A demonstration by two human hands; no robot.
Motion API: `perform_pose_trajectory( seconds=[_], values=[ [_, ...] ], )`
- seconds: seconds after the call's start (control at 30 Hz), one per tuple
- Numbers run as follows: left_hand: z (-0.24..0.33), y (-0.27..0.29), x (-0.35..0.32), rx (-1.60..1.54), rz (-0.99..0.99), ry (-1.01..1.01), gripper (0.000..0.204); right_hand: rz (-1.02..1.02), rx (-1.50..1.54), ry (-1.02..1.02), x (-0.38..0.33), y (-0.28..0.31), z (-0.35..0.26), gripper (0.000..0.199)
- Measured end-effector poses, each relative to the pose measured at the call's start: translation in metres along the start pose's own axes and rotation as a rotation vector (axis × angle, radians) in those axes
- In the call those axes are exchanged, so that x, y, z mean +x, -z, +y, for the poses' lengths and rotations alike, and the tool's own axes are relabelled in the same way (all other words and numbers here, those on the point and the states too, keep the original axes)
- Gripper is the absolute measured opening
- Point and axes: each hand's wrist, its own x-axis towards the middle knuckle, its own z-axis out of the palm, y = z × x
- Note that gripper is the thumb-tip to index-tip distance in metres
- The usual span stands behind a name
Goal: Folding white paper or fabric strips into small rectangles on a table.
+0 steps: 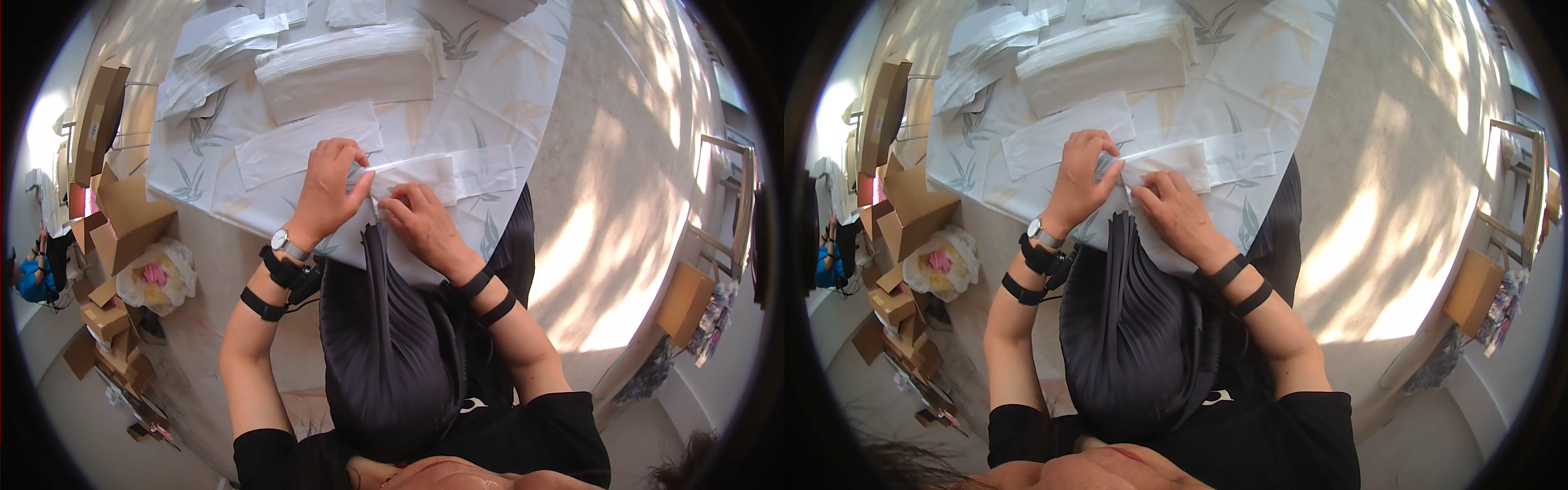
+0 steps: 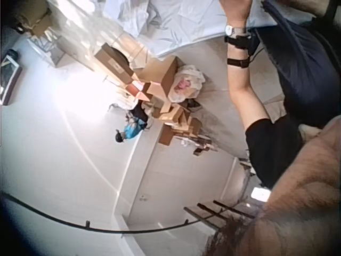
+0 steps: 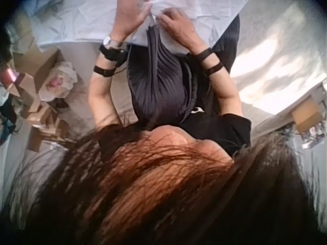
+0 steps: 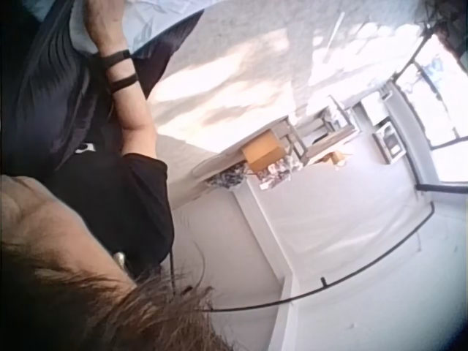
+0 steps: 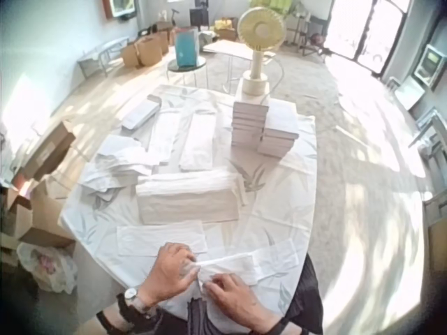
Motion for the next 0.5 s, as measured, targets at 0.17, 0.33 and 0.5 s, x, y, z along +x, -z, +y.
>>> perform_pose_trajectory(
  seconds=[0.17,0.33,0.5],
  values=[
    [-0.003,-0.007,-0.006,0.064,0.013,0.000,0.024,0.013,0.014,0.003,0.001,0.000,-0.001,0.037],
    [-0.006,-0.010,-0.003,0.141,0.173,-0.026,0.024,-0.030,0.017,-0.037,-0.001,-0.003,0.001,0.043],
    [-0.006,-0.010,-0.009,0.172,0.064,-0.107,0.023,-0.037,0.013,-0.028,0.000,-0.002,0.000,0.041]
  ],
)
